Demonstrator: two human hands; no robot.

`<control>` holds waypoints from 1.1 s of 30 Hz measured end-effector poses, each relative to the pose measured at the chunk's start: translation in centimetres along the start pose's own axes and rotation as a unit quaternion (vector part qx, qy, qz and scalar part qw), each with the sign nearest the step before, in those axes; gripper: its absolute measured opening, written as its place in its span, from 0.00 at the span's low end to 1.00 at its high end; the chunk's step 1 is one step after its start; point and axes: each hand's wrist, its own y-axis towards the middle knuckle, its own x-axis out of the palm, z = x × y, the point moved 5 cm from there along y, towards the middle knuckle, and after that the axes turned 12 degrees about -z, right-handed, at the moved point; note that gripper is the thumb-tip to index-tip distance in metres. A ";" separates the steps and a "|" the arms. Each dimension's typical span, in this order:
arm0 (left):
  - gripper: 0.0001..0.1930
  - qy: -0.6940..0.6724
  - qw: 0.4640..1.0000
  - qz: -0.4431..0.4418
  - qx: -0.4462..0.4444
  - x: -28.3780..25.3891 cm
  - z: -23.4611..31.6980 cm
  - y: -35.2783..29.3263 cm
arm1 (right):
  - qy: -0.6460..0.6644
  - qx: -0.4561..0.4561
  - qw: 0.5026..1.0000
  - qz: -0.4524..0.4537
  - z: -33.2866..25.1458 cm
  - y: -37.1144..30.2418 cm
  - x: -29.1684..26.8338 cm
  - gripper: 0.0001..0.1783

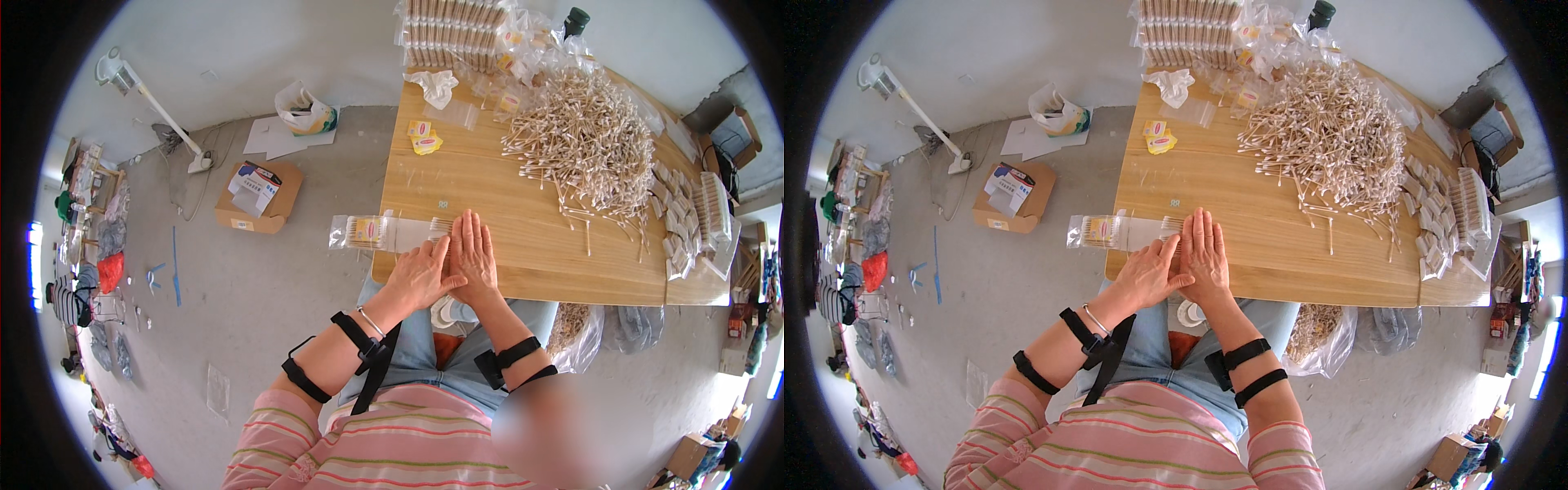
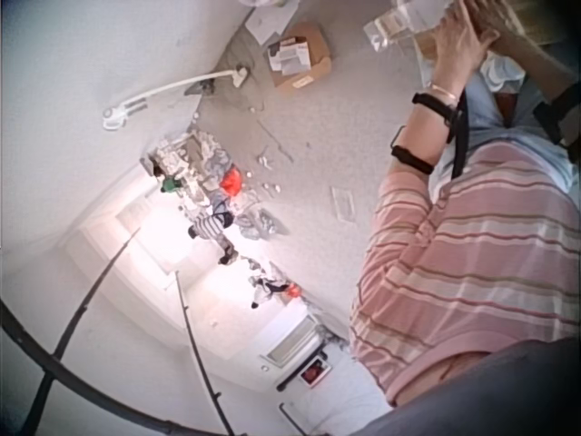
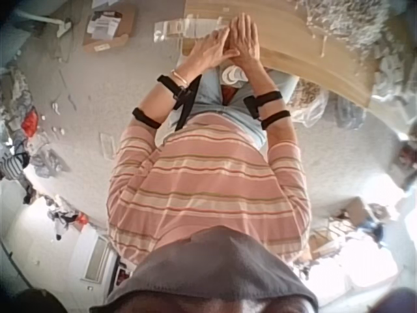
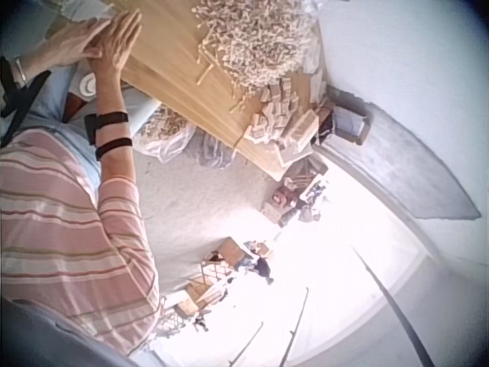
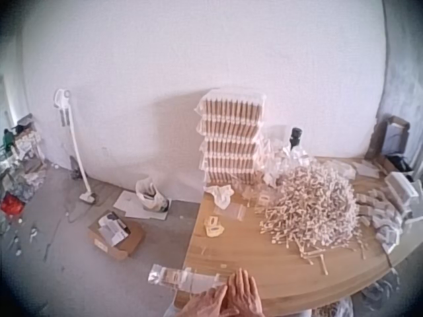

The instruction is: Packaging cotton swabs into small plastic bags.

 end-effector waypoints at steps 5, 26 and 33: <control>0.49 -0.076 0.997 -0.015 -0.009 -0.5 -0.6 0.7 | 0.038 0.002 0.999 0.013 0.0 0.0 -0.1 0.44; 0.30 -0.043 0.999 0.025 0.009 -0.4 -1.5 1.6 | 0.033 0.001 0.999 0.019 -0.3 0.1 -0.2 0.48; 0.29 -0.013 0.999 0.050 0.002 -0.6 -1.2 1.9 | 0.006 0.009 1.000 0.019 0.0 0.1 0.2 0.54</control>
